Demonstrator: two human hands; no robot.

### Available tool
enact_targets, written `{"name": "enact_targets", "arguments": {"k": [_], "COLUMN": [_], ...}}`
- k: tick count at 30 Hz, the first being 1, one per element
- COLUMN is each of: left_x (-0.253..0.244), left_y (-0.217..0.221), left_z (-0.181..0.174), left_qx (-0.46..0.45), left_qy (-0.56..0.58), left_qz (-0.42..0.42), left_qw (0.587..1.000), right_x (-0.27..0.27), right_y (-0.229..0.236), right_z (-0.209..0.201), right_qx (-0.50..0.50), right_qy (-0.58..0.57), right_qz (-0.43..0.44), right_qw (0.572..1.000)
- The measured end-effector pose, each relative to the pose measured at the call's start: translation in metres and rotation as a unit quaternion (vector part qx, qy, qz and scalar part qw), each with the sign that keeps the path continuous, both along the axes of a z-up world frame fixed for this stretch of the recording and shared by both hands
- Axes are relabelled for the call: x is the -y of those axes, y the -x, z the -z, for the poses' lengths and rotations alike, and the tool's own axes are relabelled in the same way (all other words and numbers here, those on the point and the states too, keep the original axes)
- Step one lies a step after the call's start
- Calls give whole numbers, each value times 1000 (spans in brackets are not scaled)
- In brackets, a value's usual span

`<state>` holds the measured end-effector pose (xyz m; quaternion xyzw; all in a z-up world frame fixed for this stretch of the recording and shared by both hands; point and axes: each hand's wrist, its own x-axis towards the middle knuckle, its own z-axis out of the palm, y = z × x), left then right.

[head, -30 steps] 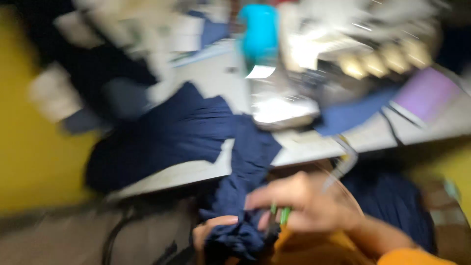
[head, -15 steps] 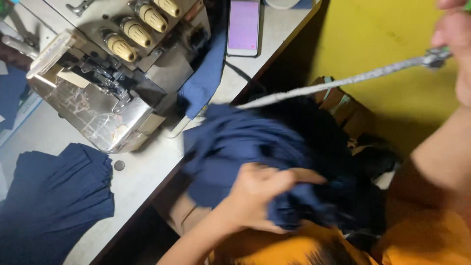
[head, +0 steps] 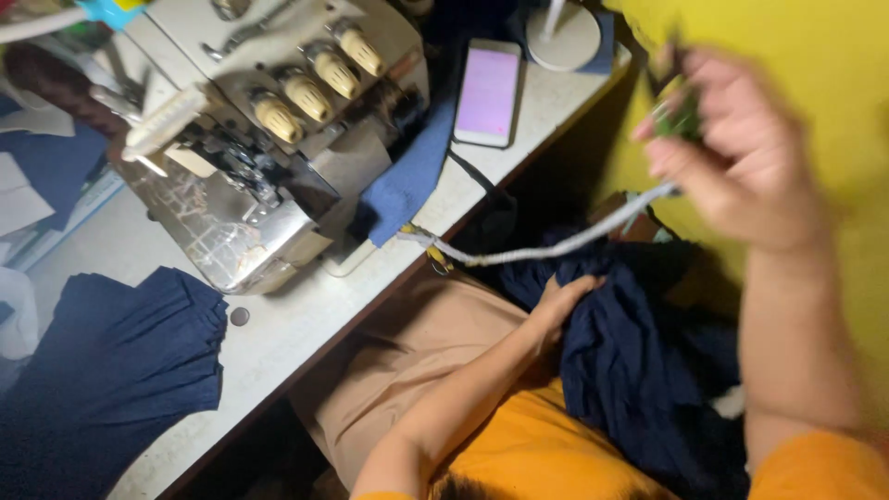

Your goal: Trimming excess threads from a chain of sewn fabric pieces using thread snips

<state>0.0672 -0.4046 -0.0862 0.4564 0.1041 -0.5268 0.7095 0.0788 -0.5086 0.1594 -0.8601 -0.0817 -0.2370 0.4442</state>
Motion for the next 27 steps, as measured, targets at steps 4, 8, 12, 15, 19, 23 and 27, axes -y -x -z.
{"name": "enact_targets", "arguments": {"k": [4,8,12,15,19,23,27], "left_x": [7,-2,-14,-17,-57,-151,-240], "left_y": [-23,-39,-50,-53,-59,-55,-23], "left_z": [89,87,90,95,60,10,-35], "left_qx": [96,140,205,222,364,524,472], "left_qy": [-137,-155,-185,-257,-180,-4,-90], "left_qz": [58,99,122,170,186,134,59], "left_qw": [984,973,953,925,895,841,875], "right_x": [-21,-47,-57,-65,-81,-106,-111], "right_y": [-36,-72,-99,-107,-112,-107,-101], "right_z": [55,75,111,128,141,133,141], "right_qx": [-17,7,-28,-57,-6,83,64], "right_qy": [-82,116,179,242,323,397,375], "right_qz": [-33,-28,-27,-4,40,119,100], "right_qw": [996,993,983,969,945,906,920]}}
